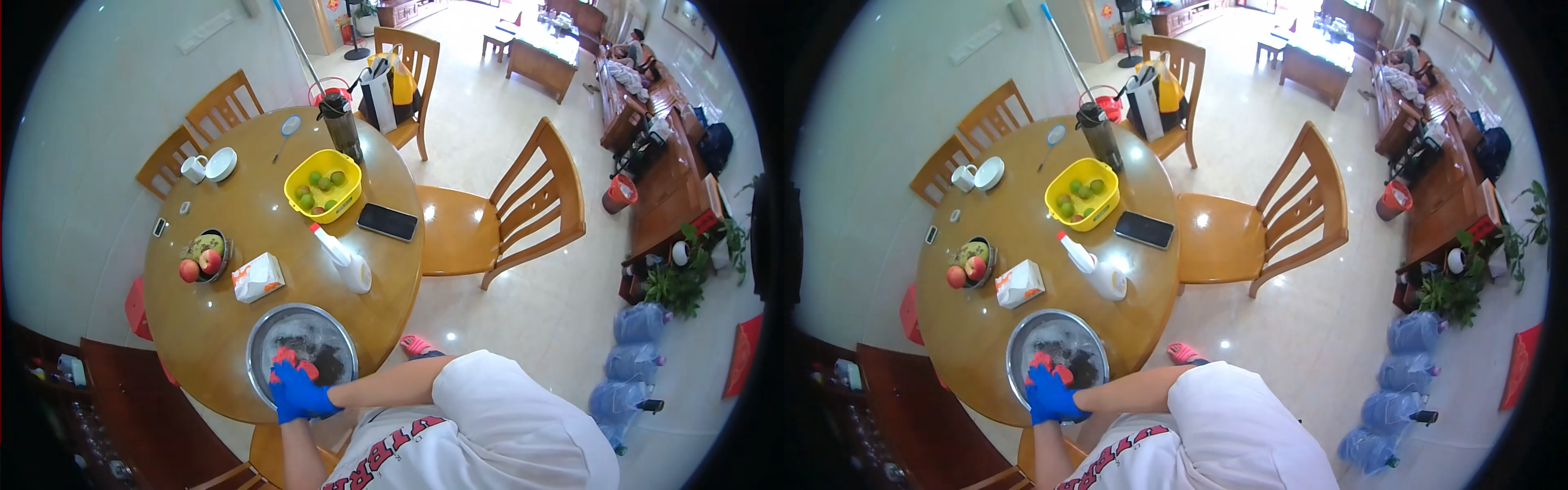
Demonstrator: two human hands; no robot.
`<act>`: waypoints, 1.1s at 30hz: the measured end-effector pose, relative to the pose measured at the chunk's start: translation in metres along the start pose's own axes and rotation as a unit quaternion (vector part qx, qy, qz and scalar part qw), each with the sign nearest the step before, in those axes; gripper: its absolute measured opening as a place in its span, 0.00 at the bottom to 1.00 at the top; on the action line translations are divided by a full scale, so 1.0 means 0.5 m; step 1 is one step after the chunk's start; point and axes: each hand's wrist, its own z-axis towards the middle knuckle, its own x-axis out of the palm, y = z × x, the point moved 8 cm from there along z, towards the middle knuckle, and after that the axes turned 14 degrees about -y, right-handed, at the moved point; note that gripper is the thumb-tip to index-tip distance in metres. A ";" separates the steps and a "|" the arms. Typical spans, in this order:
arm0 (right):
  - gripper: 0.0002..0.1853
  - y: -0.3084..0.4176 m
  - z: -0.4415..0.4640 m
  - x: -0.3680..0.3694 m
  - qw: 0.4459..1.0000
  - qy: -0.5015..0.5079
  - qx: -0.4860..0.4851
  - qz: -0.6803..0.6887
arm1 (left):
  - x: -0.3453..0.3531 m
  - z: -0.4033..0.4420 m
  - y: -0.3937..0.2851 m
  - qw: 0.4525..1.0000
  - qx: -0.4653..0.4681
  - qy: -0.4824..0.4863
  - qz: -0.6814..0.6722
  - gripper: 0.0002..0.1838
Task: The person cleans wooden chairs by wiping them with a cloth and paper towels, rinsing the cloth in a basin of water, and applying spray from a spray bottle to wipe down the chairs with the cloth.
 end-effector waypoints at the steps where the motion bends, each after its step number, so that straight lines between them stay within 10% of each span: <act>1: 0.19 0.009 0.010 -0.013 0.996 0.066 -0.027 0.054 | -0.010 0.003 0.000 1.000 -0.004 0.003 0.003 0.23; 7: 0.14 0.057 0.100 -0.108 0.968 0.187 -0.160 0.039 | -0.111 -0.013 -0.035 0.999 0.014 -0.024 0.021 0.23; 10: 0.14 0.080 0.103 -0.148 0.944 0.193 -0.251 -0.088 | -0.147 -0.002 -0.086 0.945 0.179 -0.140 0.234 0.25; 15: 0.16 0.078 0.089 -0.126 0.903 0.168 -0.349 -0.188 | -0.072 -0.064 -0.121 0.592 0.446 -0.285 0.608 0.37; 19: 0.15 0.106 0.067 -0.164 0.850 0.124 -0.423 -0.290 | -0.022 -0.079 -0.098 0.571 0.437 -0.230 0.656 0.39; 21: 0.13 0.078 0.072 -0.154 0.832 0.123 -0.435 -0.322 | -0.018 -0.055 -0.066 0.457 0.398 -0.197 0.771 0.40; 29: 0.10 -0.034 0.127 -0.113 0.872 0.206 -0.267 -0.354 | -0.067 0.003 -0.056 0.487 0.299 -0.185 0.799 0.18; 33: 0.13 0.107 0.076 -0.153 0.870 0.146 -0.319 -0.346 | -0.013 -0.065 -0.111 0.632 0.367 -0.132 0.670 0.16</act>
